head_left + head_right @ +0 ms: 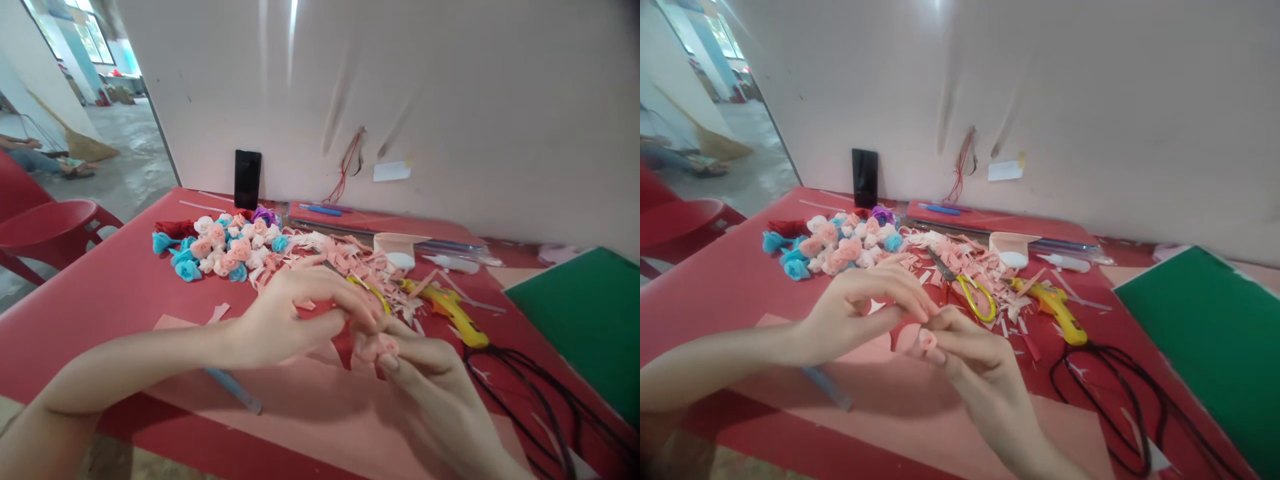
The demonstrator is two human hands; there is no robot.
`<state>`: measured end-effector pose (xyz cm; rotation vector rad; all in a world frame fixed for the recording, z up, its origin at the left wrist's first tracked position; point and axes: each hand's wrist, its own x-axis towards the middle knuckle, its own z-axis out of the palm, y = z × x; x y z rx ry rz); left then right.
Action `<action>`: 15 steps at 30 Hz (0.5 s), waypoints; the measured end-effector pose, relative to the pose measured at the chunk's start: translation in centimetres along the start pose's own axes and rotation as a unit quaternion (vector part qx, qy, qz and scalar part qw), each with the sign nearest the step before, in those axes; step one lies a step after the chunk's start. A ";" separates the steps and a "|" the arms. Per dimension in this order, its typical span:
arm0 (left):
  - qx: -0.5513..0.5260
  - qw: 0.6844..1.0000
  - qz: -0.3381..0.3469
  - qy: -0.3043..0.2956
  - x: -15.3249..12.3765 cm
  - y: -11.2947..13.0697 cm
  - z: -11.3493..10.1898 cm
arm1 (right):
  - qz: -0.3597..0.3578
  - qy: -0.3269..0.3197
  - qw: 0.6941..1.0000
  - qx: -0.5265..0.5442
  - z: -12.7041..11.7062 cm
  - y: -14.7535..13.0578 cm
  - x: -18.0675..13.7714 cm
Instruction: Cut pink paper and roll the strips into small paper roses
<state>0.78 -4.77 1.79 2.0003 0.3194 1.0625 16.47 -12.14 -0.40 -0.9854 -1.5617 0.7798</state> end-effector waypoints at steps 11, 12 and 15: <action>-0.248 0.956 -0.138 -0.080 -0.2 -0.3 0.6 | 0.039 -0.094 0.985 0.140 0.1 0.6 -0.6; -0.264 0.949 -0.148 -0.084 -0.2 -0.4 0.7 | 0.046 -0.105 0.981 0.158 0.2 0.6 -0.4; -0.303 0.934 -0.164 -0.097 -0.1 -0.6 1.1 | 0.080 -0.134 0.964 0.216 0.4 0.9 0.1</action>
